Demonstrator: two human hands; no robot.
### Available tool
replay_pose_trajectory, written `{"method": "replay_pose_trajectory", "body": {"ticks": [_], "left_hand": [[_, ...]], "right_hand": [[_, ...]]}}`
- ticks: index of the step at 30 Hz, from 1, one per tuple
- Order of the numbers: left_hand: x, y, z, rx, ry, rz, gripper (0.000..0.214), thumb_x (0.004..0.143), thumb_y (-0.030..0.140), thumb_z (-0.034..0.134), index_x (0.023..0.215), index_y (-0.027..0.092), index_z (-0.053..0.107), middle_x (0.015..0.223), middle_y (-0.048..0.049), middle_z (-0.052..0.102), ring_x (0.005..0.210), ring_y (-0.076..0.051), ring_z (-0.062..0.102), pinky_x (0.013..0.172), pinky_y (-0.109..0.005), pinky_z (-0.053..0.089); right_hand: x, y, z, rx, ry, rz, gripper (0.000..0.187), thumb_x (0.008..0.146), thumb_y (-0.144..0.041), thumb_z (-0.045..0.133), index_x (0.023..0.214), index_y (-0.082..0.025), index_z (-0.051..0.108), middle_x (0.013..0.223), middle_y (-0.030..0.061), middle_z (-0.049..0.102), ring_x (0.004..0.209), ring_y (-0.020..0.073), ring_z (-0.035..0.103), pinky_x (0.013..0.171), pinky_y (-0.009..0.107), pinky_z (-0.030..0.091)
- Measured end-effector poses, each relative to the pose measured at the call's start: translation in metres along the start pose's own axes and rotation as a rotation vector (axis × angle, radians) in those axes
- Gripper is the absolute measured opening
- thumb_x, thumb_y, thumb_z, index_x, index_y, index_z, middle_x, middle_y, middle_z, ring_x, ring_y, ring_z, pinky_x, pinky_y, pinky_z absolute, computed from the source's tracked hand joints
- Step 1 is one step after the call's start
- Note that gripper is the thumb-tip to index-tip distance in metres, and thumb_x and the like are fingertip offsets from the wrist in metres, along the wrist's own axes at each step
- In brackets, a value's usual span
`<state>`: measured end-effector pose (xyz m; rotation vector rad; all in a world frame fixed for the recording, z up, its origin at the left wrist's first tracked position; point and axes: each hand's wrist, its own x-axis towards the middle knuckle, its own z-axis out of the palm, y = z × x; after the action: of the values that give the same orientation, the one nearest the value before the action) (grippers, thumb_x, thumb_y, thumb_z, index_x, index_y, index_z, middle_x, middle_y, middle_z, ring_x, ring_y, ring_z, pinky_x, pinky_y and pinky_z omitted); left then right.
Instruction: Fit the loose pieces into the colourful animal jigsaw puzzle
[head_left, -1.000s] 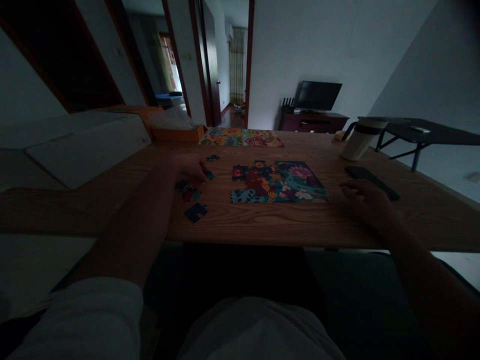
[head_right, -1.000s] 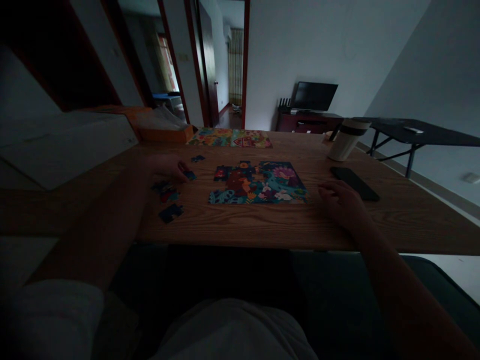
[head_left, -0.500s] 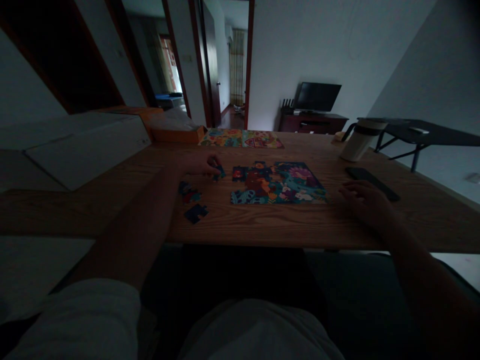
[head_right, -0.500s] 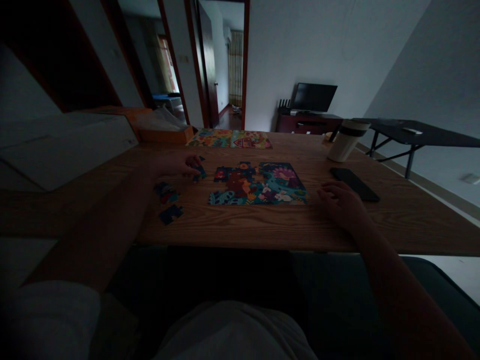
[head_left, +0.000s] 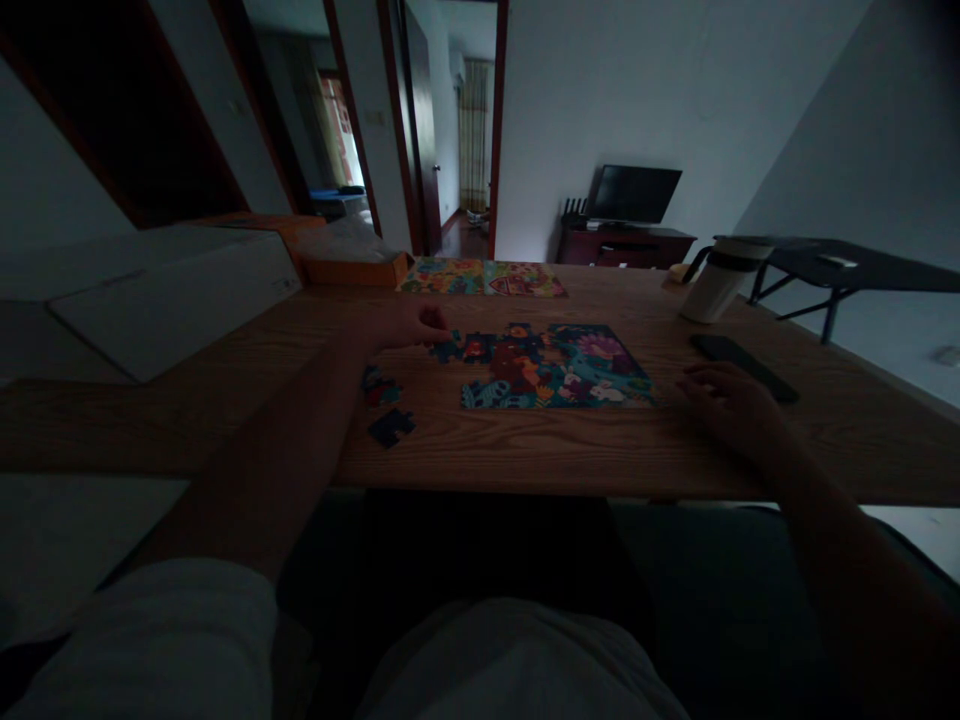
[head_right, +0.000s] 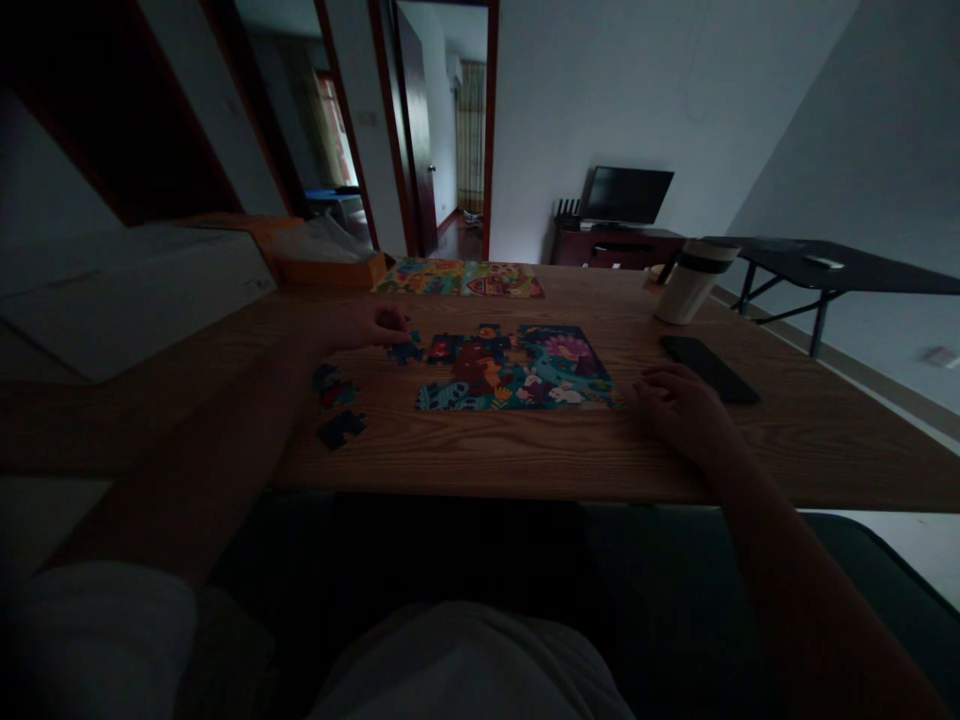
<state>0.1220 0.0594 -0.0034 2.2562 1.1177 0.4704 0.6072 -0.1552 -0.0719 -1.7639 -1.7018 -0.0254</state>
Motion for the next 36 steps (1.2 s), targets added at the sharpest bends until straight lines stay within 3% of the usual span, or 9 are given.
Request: {"method": "replay_pose_trajectory", "body": {"ticks": [4,9,13,19,24,29,36], "left_hand": [[0.0,0.001,0.002,-0.068,-0.018,-0.029,0.048,0.076,0.039,0.075,0.115,0.015,0.063,0.099,-0.0111,0.071,0.078,-0.021,0.067,0.066,-0.029,0.051],[-0.003,0.009,0.004,-0.075,-0.027,-0.073,0.049,0.08,0.037,0.072,0.124,0.016,0.064,0.101,-0.0109,0.071,0.077,-0.02,0.068,0.067,-0.028,0.052],[-0.002,0.009,0.004,-0.06,0.002,-0.067,0.046,0.082,0.033,0.071,0.124,0.015,0.065,0.106,-0.012,0.071,0.079,-0.019,0.068,0.067,-0.025,0.051],[0.001,0.0,0.006,-0.047,0.028,-0.002,0.046,0.082,0.03,0.07,0.125,0.014,0.065,0.101,-0.0112,0.071,0.08,-0.019,0.068,0.067,-0.025,0.052],[0.006,-0.004,0.011,-0.058,0.073,0.024,0.038,0.084,0.028,0.07,0.12,0.017,0.067,0.103,-0.008,0.073,0.084,-0.018,0.069,0.07,-0.024,0.052],[0.037,0.002,0.019,-0.103,0.12,-0.025,0.03,0.087,0.023,0.068,0.116,0.016,0.07,0.104,-0.0088,0.074,0.081,-0.016,0.069,0.065,-0.022,0.051],[0.105,0.021,0.022,0.081,0.036,-0.035,0.031,0.079,0.014,0.07,0.109,0.015,0.078,0.097,-0.0082,0.075,0.076,-0.016,0.067,0.066,-0.023,0.049]], "right_hand": [[0.001,-0.002,0.0,0.008,0.007,-0.012,0.039,0.091,-0.054,0.056,0.088,-0.019,0.072,0.118,0.0162,0.067,0.103,0.0314,0.066,0.088,0.045,0.056],[-0.001,-0.004,0.0,0.009,-0.009,0.001,0.04,0.092,-0.054,0.055,0.092,-0.018,0.072,0.122,0.0166,0.066,0.104,0.0308,0.066,0.089,0.045,0.055],[-0.002,-0.006,-0.001,0.007,-0.027,0.026,0.039,0.093,-0.052,0.054,0.094,-0.018,0.073,0.124,0.0175,0.065,0.102,0.0304,0.066,0.085,0.042,0.055],[-0.001,-0.004,0.0,0.01,-0.022,0.009,0.038,0.091,-0.053,0.054,0.092,-0.019,0.072,0.119,0.0153,0.067,0.096,0.0297,0.067,0.083,0.047,0.057],[-0.001,-0.005,0.0,-0.003,-0.045,0.007,0.035,0.093,-0.049,0.055,0.092,-0.018,0.072,0.122,0.0163,0.066,0.096,0.0278,0.067,0.085,0.041,0.057],[-0.001,-0.003,0.005,-0.016,-0.067,-0.035,0.039,0.094,-0.053,0.052,0.094,-0.019,0.073,0.123,0.0156,0.066,0.106,0.032,0.066,0.095,0.049,0.055],[-0.004,-0.003,0.003,-0.003,-0.067,-0.036,0.038,0.094,-0.053,0.051,0.094,-0.021,0.074,0.123,0.0144,0.066,0.106,0.0323,0.067,0.092,0.05,0.056]]}}
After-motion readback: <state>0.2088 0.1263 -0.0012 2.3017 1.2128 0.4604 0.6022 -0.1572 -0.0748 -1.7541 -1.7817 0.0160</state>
